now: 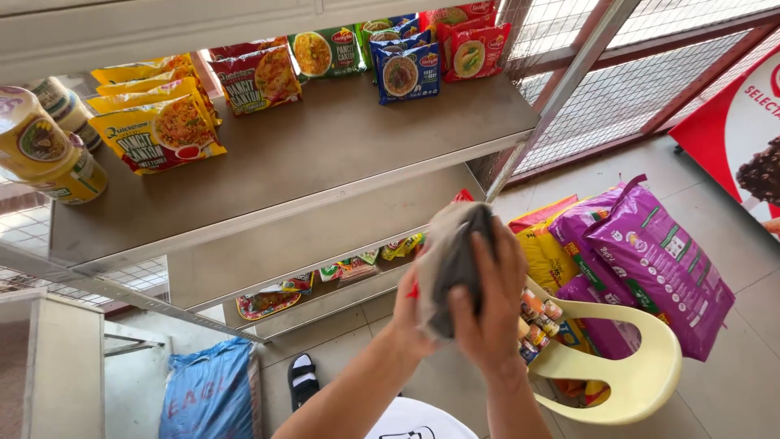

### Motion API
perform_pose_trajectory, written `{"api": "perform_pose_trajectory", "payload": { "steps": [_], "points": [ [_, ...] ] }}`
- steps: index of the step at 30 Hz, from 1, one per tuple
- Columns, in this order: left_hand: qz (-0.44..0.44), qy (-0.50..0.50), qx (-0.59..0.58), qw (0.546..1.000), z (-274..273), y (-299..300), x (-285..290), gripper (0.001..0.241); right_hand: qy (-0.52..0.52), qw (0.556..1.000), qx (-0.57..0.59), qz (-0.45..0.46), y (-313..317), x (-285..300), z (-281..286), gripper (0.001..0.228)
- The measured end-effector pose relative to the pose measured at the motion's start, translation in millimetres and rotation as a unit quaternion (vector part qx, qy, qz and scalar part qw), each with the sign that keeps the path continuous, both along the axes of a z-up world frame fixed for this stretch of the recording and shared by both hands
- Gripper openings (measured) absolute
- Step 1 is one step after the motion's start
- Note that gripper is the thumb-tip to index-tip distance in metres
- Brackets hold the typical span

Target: Cleaning and wiping down various grocery items including instant noodles and canned sardines using a cloth.

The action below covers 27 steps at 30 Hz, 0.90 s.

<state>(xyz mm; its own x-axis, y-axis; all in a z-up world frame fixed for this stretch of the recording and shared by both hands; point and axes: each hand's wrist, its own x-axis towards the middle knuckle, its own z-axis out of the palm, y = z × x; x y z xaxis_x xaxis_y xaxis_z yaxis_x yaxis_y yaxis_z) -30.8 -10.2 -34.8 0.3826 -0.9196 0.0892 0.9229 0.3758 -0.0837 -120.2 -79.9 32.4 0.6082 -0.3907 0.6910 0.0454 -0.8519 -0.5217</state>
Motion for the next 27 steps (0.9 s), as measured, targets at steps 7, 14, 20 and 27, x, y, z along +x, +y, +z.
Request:
{"api": "perform_pose_trajectory", "payload": {
  "steps": [7,14,20,27],
  "points": [
    [0.104,-0.172,0.069,0.977,-15.1,12.5,5.7,0.061,0.038,0.989,-0.07,0.123,-10.2,-6.4,-37.1,0.073],
    [0.047,-0.115,0.179,0.976,-11.4,-5.5,-16.1,0.056,-0.006,0.996,0.047,0.069,-11.3,1.9,-6.8,0.07],
    [0.023,-0.117,0.004,0.993,-33.8,5.3,25.8,0.063,-0.007,0.988,-0.085,0.128,-4.1,4.4,-20.7,0.073],
    [-0.004,-0.1,0.141,0.985,-8.7,1.8,-17.9,0.065,0.013,0.986,0.159,0.053,-38.5,11.1,-26.9,0.056]
  ]
}}
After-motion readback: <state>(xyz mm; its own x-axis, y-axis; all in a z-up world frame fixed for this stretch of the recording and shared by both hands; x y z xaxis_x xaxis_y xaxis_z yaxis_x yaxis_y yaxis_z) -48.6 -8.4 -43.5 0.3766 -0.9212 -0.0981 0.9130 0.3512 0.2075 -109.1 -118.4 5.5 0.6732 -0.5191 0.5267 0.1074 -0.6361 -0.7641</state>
